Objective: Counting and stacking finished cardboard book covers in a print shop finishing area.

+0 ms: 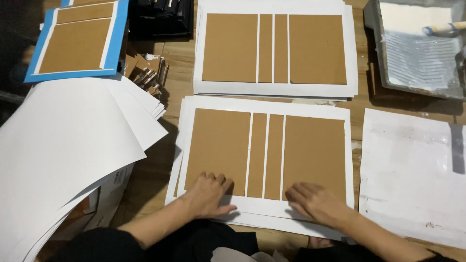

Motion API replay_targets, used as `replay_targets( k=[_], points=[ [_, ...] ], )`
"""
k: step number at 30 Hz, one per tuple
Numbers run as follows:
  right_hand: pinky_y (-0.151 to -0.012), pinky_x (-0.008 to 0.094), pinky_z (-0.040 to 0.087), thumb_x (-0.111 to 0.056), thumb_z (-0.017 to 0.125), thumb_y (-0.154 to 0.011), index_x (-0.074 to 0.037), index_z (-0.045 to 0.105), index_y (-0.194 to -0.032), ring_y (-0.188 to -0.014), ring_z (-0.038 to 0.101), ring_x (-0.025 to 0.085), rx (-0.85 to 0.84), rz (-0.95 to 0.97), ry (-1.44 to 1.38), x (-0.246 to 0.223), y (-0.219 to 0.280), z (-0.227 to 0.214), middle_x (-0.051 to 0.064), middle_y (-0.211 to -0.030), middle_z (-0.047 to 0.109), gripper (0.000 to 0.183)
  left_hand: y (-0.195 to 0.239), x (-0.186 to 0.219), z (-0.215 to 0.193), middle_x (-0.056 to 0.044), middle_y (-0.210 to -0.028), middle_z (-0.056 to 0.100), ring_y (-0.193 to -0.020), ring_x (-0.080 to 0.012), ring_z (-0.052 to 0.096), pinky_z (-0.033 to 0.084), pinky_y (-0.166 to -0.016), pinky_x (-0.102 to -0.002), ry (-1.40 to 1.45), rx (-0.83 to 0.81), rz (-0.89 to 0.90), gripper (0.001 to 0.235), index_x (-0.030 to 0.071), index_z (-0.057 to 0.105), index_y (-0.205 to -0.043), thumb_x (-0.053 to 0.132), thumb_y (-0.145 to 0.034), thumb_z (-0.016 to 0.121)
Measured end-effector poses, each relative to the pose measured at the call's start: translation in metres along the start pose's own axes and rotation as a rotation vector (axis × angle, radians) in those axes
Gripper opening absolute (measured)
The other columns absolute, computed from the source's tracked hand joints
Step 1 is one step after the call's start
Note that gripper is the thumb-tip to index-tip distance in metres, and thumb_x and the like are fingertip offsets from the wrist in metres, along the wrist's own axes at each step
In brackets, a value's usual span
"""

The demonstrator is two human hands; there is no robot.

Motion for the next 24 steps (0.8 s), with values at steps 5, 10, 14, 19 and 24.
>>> replay_targets(
  k=[5,10,14,19,24],
  points=[
    [-0.071,0.035,0.052,-0.03,0.047,-0.084,-0.014,0.056,-0.106,-0.096,0.06,0.026,0.268,0.267,0.212,0.098,-0.069,-0.032,0.01,-0.102,0.061,0.029,-0.087,-0.081,-0.023,-0.016,-0.114,0.053,-0.106,-0.0339,0.051,0.038,-0.088,-0.047,-0.158,0.27,-0.134,0.054,0.01,0.052,-0.12,0.05,-0.084,0.045],
    [-0.075,0.035,0.05,-0.025,0.051,-0.086,-0.013,0.05,-0.122,-0.103,0.057,0.026,0.444,0.354,0.623,0.196,-0.13,-0.035,0.013,-0.115,0.054,0.038,-0.178,-0.146,-0.04,-0.016,-0.126,0.047,-0.115,-0.0363,0.045,0.04,-0.09,-0.05,-0.26,0.589,-0.277,0.058,0.01,0.045,-0.129,0.036,-0.08,0.062],
    [-0.079,0.039,0.046,-0.045,0.061,-0.078,-0.015,0.045,-0.133,-0.112,0.05,0.032,0.339,0.423,0.649,0.243,-0.147,-0.01,0.017,-0.124,0.047,0.064,-0.221,-0.168,-0.039,-0.014,-0.138,0.034,-0.123,-0.0376,0.036,0.035,-0.095,-0.053,-0.254,0.451,-0.396,0.071,0.016,0.032,-0.138,0.045,-0.08,0.062],
    [-0.048,0.02,0.051,-0.038,0.054,-0.084,-0.005,0.044,-0.119,-0.078,0.056,0.017,0.358,0.288,0.846,0.224,-0.144,-0.04,0.013,-0.105,0.053,0.049,-0.244,-0.189,-0.019,-0.02,-0.137,0.028,-0.116,-0.0455,0.038,0.046,-0.082,-0.049,-0.253,0.381,-0.308,0.082,0.014,0.024,-0.138,0.05,-0.077,0.064],
    [-0.046,0.015,0.048,-0.014,0.052,-0.081,-0.006,0.055,-0.099,-0.07,0.056,0.008,0.409,0.289,0.915,0.222,-0.141,-0.059,0.005,-0.095,0.062,0.02,-0.228,-0.181,-0.043,-0.024,-0.124,0.044,-0.094,-0.0373,0.057,0.055,-0.055,-0.031,-0.467,0.456,-0.218,0.055,0.006,0.038,-0.129,0.005,-0.077,0.054]
  ],
)
Point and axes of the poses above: each hand's wrist, its own y-axis away from the middle knuckle, its own z-axis out of the palm, x = y × z, the point moved 6 cm from there along -y, towards the middle knuckle
